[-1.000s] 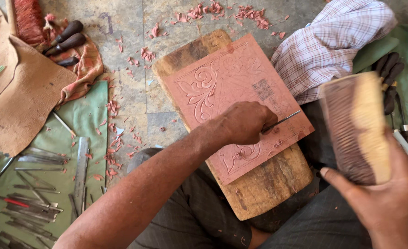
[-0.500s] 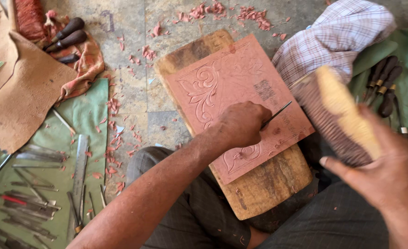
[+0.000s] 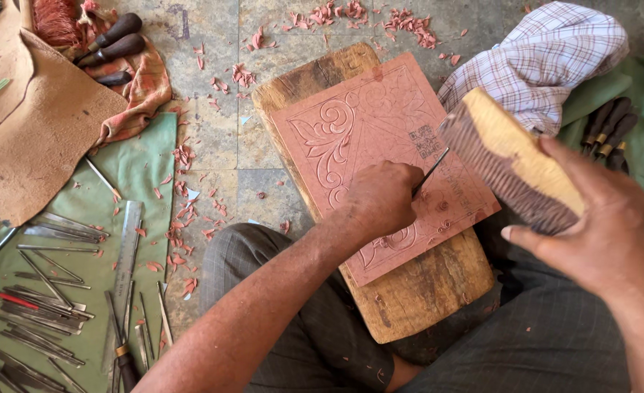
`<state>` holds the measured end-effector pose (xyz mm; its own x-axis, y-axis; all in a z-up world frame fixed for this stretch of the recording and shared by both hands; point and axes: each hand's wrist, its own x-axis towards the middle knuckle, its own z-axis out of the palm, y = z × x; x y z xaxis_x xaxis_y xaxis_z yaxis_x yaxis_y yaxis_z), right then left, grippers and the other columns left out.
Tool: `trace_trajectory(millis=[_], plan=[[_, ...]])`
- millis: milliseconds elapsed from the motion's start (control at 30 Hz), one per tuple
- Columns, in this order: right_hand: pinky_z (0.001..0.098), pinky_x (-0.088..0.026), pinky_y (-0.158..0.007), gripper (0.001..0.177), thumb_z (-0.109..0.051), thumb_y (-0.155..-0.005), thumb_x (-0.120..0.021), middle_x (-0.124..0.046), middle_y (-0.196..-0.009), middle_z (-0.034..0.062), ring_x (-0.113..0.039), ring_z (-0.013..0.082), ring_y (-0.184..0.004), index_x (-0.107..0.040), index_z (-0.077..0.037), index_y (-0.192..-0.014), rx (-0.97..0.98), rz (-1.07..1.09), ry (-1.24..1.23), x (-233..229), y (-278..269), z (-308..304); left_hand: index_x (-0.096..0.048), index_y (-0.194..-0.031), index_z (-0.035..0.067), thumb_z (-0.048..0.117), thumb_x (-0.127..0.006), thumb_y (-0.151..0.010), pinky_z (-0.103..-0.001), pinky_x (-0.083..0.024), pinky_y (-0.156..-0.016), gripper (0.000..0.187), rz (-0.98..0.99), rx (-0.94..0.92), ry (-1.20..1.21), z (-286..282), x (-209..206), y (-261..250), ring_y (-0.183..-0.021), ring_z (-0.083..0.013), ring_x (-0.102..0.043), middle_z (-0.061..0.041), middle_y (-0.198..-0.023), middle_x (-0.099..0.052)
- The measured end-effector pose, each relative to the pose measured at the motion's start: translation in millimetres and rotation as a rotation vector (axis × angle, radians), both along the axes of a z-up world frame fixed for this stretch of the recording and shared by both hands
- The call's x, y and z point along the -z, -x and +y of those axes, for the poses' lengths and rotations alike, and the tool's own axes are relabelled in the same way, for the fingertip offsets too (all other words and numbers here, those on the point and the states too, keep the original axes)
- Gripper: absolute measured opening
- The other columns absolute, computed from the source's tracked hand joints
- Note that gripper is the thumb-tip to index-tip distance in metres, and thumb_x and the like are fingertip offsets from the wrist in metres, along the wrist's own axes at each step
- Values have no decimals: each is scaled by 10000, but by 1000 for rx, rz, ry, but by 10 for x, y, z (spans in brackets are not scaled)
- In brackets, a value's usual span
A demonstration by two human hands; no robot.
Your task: The person carves a floral design into a wooden block using a chisel and a wooden mallet. They follow the pre-marked lines on the wood and periodically brush away wood shavings by hand.
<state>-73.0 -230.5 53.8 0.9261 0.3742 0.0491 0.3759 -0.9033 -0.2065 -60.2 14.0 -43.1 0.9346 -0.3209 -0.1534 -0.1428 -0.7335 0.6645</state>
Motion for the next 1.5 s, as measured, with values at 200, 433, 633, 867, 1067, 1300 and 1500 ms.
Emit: trace_trajectory(millis=[200, 433, 633, 867, 1067, 1300, 1500], plan=[[494, -555, -921, 1113, -337, -598, -956, -623, -1359, 305, -642, 392, -1175, -488, 11, -1547, 139, -6, -147, 0, -79, 37, -676, -926, 93, 42, -654, -783, -420, -592, -790, 154, 114, -88, -10, -47, 41, 44, -888, -262, -724, -105, -895, -745], [469, -558, -983, 1141, -410, -575, -967, -666, -1365, 205, -704, 318, -1029, -488, -108, -1565, 52, -57, 69, -106, -152, 169, -687, -916, 69, 71, -691, -779, -467, -559, -818, 137, 30, -226, 47, -5, -23, 201, -911, -333, -717, -154, -901, -739], [434, -580, -952, 1219, -508, -524, -987, -687, -1357, 96, -726, 250, -939, -467, -309, -1609, 158, 78, 316, -212, -193, 298, -688, -906, 70, 45, -666, -767, -467, -558, -818, 143, 66, -297, 49, -16, -40, 262, -887, -362, -720, -180, -865, -735], [430, -604, -896, 1198, -493, -501, -989, -682, -1378, 50, -703, 246, -1031, -480, -314, -1571, 65, 14, 359, -225, -140, 351, -686, -928, 64, 17, -650, -747, -458, -566, -762, 190, 81, -431, 99, -53, -23, 364, -829, -334, -727, -163, -855, -734], [438, -607, -887, 1168, -469, -526, -984, -671, -1420, 36, -714, 230, -1033, -498, -289, -1573, 6, -32, 268, -240, -18, 229, -708, -941, 77, 37, -673, -767, -476, -554, -717, 182, 63, -548, 163, -74, -66, 496, -794, -326, -727, -144, -831, -735], [402, -621, -816, 1042, -221, -596, -921, -588, -1432, 211, -665, 230, -1163, -469, -31, -1516, 171, 47, -554, -84, 407, -352, -657, -1033, 27, 162, -615, -940, -486, -578, -716, 169, 101, -662, 361, -17, -158, 1116, -790, -342, -765, -142, -834, -758], [430, -588, -878, 950, -195, -676, -840, -588, -1397, 236, -648, 274, -1155, -471, -23, -1534, 290, 380, -1580, 463, 1145, -955, -627, -1185, -75, 132, -593, -943, -561, -343, -1090, 320, -245, -380, 43, -222, 95, 1475, -1311, -493, -477, -359, -1367, -526]])
